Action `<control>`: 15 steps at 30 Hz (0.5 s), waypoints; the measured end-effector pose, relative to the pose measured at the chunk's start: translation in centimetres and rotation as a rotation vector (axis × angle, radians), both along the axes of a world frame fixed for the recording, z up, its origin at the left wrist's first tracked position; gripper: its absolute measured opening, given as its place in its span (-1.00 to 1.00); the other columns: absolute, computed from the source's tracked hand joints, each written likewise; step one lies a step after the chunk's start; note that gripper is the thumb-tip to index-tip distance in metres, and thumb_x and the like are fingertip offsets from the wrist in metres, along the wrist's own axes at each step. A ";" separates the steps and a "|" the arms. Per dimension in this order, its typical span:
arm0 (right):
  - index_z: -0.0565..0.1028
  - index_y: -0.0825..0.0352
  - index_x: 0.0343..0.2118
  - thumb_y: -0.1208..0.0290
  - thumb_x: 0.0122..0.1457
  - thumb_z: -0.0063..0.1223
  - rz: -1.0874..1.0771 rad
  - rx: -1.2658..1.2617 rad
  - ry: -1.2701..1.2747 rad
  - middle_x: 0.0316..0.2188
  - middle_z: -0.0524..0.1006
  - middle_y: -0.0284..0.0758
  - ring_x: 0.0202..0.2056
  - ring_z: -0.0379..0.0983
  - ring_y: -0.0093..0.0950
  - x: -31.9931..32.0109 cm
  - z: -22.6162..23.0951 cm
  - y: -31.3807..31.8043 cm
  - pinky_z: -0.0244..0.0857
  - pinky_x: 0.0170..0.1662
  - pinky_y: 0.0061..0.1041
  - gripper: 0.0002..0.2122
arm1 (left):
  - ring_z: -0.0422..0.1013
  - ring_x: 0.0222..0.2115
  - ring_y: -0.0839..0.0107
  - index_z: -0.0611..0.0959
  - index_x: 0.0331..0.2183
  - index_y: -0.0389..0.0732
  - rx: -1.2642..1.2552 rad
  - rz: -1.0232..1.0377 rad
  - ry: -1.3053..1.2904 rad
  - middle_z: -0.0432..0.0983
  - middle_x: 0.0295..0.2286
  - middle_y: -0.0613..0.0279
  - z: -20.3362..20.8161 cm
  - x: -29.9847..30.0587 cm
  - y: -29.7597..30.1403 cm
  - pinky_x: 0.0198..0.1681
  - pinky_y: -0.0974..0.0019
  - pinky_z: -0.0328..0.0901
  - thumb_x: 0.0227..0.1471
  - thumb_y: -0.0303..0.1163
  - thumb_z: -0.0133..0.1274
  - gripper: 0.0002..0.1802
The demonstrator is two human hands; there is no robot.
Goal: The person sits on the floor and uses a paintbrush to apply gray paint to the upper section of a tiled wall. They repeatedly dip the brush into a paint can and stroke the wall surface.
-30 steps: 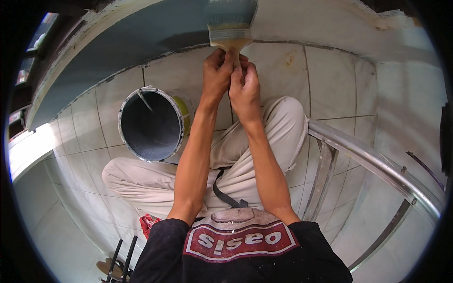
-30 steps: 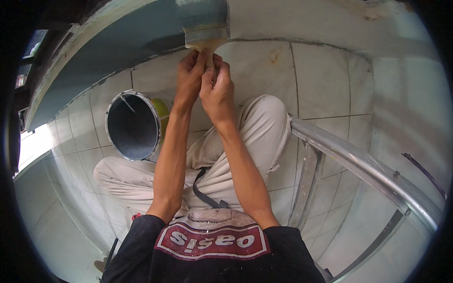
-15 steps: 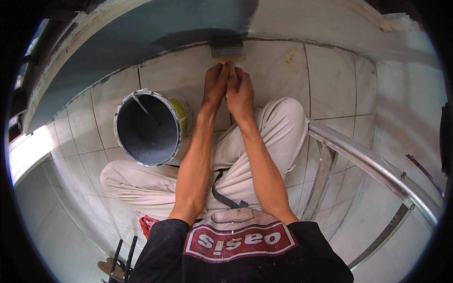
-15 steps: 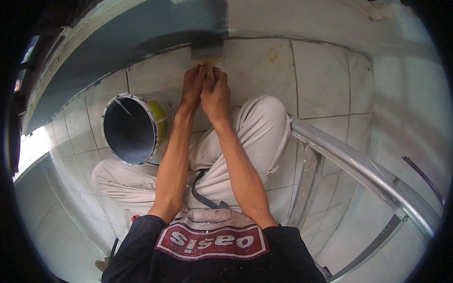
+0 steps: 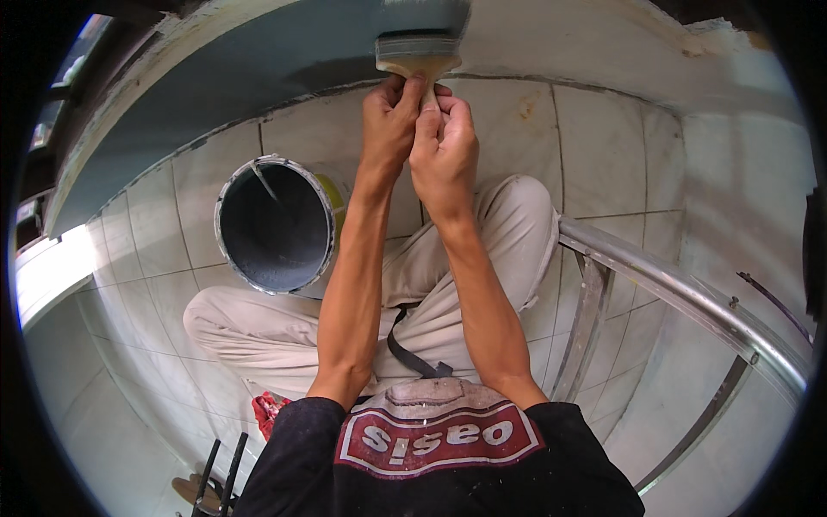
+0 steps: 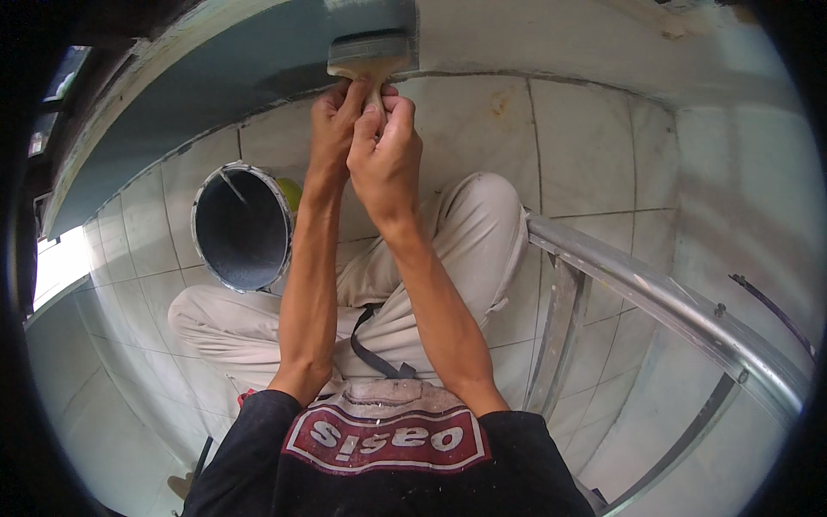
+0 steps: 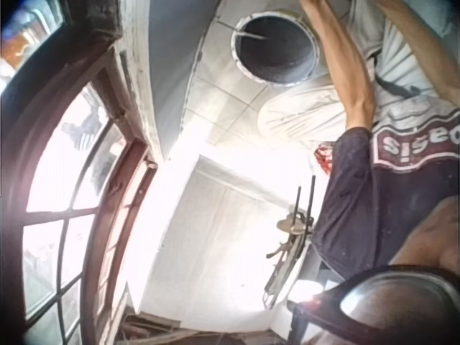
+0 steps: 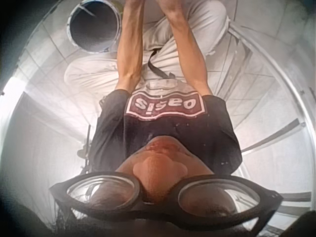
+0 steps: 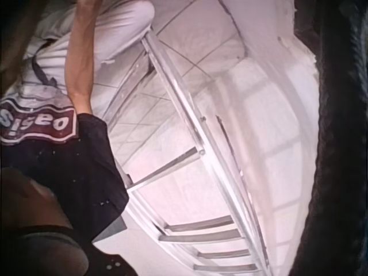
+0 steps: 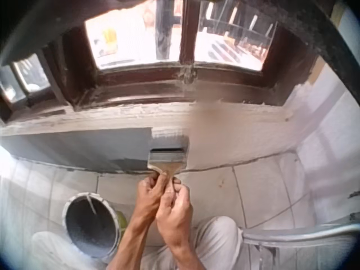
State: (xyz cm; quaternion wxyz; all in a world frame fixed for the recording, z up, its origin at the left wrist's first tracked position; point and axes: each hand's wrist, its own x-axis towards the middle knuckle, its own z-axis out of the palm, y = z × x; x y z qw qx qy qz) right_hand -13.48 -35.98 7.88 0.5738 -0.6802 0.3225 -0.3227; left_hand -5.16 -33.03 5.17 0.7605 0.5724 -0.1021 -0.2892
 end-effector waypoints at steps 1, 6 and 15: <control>0.43 0.62 -0.04 0.38 0.44 -0.10 0.008 -0.011 -0.014 -0.19 0.63 -0.05 -0.20 0.59 -0.41 0.0 0.7 0.0 0.46 -0.08 -0.43 -0.70 | 0.55 -0.52 0.51 0.63 -0.31 -0.41 -0.040 -0.002 0.016 0.67 -0.43 0.10 1.2 -0.1 -0.1 -0.47 0.41 0.45 0.36 -0.26 0.06 -0.64; 0.37 0.61 -0.04 0.43 0.42 -0.09 0.032 -0.060 -0.114 -0.16 0.60 0.10 -0.19 0.63 -0.19 -0.2 2.7 0.2 0.52 -0.17 -0.33 -0.73 | 0.56 -0.52 0.51 0.61 -0.27 -0.42 -0.092 -0.045 -0.056 0.68 -0.42 0.10 4.7 -0.1 0.4 -0.45 0.43 0.49 0.37 -0.25 0.07 -0.65; 0.33 0.59 0.03 0.43 0.45 -0.13 0.073 -0.048 -0.178 -0.01 0.53 0.00 -0.04 0.55 -0.33 -3.3 4.3 1.8 0.45 0.01 -0.41 -0.72 | 0.57 -0.45 0.50 0.60 -0.24 -0.39 -0.130 -0.045 -0.102 0.67 -0.38 0.09 6.7 -3.0 1.8 -0.39 0.41 0.50 0.39 -0.25 0.04 -0.67</control>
